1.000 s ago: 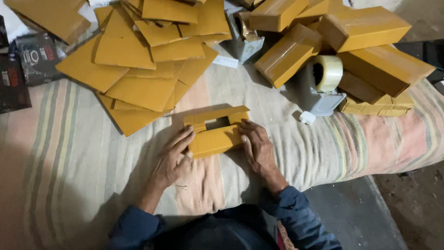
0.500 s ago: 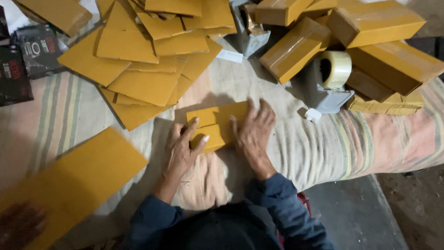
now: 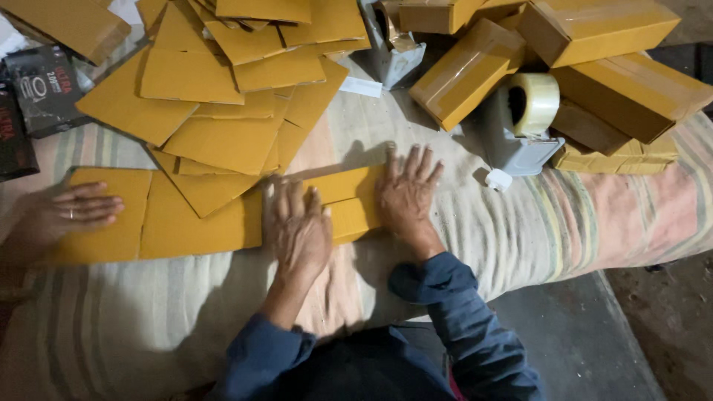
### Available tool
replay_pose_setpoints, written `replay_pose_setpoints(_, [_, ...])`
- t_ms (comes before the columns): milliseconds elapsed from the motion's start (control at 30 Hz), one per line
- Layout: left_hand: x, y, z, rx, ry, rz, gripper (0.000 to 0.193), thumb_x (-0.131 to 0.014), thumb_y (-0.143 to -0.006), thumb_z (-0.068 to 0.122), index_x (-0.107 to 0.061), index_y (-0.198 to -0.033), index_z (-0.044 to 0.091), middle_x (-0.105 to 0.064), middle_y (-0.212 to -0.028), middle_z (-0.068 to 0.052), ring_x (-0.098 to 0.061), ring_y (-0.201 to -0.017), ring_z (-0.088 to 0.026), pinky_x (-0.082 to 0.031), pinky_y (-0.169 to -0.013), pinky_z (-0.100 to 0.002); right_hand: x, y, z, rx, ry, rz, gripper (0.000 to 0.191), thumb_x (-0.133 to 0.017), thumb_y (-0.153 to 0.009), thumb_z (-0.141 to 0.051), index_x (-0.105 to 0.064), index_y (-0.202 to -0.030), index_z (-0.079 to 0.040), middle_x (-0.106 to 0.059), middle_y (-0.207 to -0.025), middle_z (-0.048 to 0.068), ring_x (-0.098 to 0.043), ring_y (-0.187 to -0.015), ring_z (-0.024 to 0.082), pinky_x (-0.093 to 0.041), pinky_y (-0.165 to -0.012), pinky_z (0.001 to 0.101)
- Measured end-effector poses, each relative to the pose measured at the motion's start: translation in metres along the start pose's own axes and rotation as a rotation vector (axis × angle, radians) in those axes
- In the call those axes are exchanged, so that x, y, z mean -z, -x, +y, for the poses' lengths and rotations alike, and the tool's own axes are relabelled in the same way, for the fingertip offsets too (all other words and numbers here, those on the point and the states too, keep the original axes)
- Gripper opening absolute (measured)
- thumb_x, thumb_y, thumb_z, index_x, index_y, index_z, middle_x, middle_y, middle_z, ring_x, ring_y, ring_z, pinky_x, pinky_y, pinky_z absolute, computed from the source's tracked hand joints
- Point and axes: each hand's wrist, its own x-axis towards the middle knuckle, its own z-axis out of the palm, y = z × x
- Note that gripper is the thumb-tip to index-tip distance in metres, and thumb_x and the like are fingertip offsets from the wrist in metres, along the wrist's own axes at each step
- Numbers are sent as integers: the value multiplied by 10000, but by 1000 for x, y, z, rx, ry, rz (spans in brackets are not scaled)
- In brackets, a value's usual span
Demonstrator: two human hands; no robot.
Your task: The person folds flat cardboard boxes into open boxes one at a time, pressing the sides and flaps to set the creases, and places each finished box onto the pile on the padded work surface.
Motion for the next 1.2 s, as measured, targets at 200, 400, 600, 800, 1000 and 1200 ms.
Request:
replay_pose_setpoints(200, [-22,-42,26,130,25,-214,569,-528,-942,220,-490,-1490,73,-470,-1470,-173,-369,-1418,-387,-185,-1177,-668,-18,-6,-35,123,-146,-126,686,-438,-983,-477,-379,-1562,-114,-281,-1587,330,-140,-1499,553,-59,-1158,730])
replay_pose_setpoints(400, [-17,-39,-20,203,6,-173,408,-500,-996,284,-568,-1340,75,-515,-1438,-226,-410,-1351,-423,-256,-1128,-636,-9,-6,13,-57,-59,-137,637,-401,-1015,-445,-414,-1575,-141,-308,-1601,296,-155,-1511,534,-82,-1171,718])
replay_pose_setpoints(600, [-40,-48,7,150,-69,-191,421,-535,-951,323,-603,-1285,77,-566,-1353,-223,-438,-1324,-430,-311,-1071,-637,-18,-5,-40,204,-83,-77,621,-408,-1052,-442,-435,-1561,-88,-370,-1638,204,-202,-1563,474,-125,-1245,695])
replay_pose_setpoints(800, [-18,-39,-16,217,52,-144,378,-512,-1003,359,-624,-1274,120,-577,-1343,-220,-460,-1303,-432,-353,-1052,-628,1,-8,-1,-5,-70,-146,637,-426,-987,-424,-429,-1550,-127,-347,-1572,294,-162,-1494,531,-100,-1155,727])
replay_pose_setpoints(1000, [-24,-44,9,236,27,-196,487,-475,-1039,435,-579,-1364,88,-519,-1400,-262,-445,-1303,-462,-365,-1049,-607,1,-5,-42,113,-44,-208,682,-422,-993,-561,-433,-1499,-104,-328,-1595,284,-165,-1507,506,-66,-1186,699])
replay_pose_setpoints(1200, [-14,-26,-4,213,84,-146,533,-455,-1029,410,-505,-1479,129,-402,-1536,-241,-367,-1393,-462,-336,-1080,-635,9,-3,-21,171,-158,-51,624,-407,-1020,-454,-435,-1541,-113,-347,-1590,278,-205,-1496,523,-100,-1175,703])
